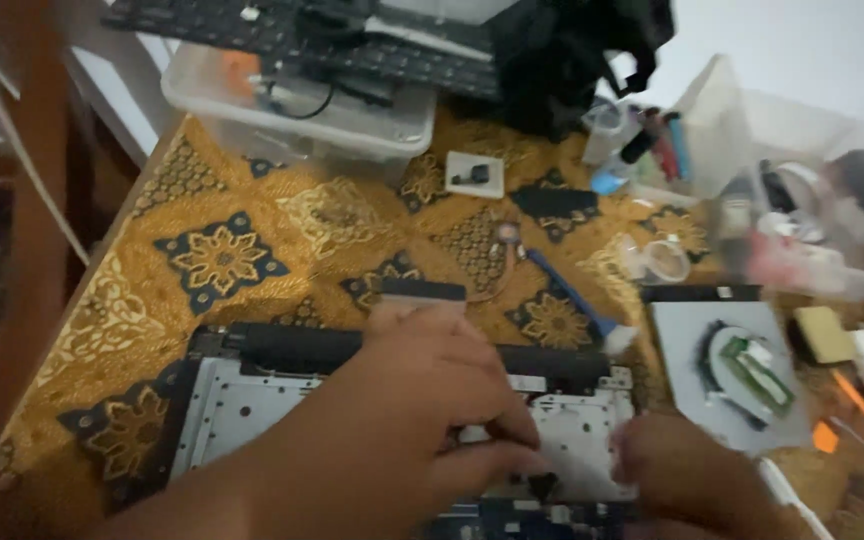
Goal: Removing internal hardware components such as the motherboard and hard drive from a laptop chassis.
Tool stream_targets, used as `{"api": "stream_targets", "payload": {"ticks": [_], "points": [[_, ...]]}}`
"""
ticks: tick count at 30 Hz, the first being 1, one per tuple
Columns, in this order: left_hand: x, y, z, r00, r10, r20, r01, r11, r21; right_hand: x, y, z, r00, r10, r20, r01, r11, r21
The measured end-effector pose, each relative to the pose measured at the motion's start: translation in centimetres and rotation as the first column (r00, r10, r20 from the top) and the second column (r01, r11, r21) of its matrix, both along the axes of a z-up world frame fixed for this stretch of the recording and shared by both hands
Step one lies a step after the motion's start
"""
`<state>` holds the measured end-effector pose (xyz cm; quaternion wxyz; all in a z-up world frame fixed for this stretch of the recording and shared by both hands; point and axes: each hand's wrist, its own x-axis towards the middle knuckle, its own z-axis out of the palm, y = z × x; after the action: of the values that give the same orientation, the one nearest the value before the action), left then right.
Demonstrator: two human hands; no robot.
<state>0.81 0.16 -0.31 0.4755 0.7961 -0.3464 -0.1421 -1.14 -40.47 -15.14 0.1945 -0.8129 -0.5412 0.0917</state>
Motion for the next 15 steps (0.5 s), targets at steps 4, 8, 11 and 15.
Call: {"api": "stream_targets", "payload": {"ticks": [4,8,11,15], "points": [[-0.6,-0.2,0.2,0.995,-0.055,-0.088,0.039,0.984,-0.174,-6.0,15.1,9.7,0.591,-0.795,-0.135,0.798,0.553,0.238],[-0.8,-0.5,-0.1,0.995,-0.02,-0.095,0.009,0.993,-0.121,-5.9,19.6,13.7,0.692,-0.722,0.005,0.611,0.589,0.529],[-1.0,-0.5,0.0,0.993,-0.008,-0.121,-0.004,0.995,-0.101,-4.6,17.9,13.1,0.748,-0.652,0.123,0.507,0.682,0.526],[-1.6,-0.8,0.5,0.999,0.028,0.017,-0.027,0.996,-0.089,-0.4,17.2,14.2,0.912,-0.376,0.164,0.349,0.922,0.17]]}}
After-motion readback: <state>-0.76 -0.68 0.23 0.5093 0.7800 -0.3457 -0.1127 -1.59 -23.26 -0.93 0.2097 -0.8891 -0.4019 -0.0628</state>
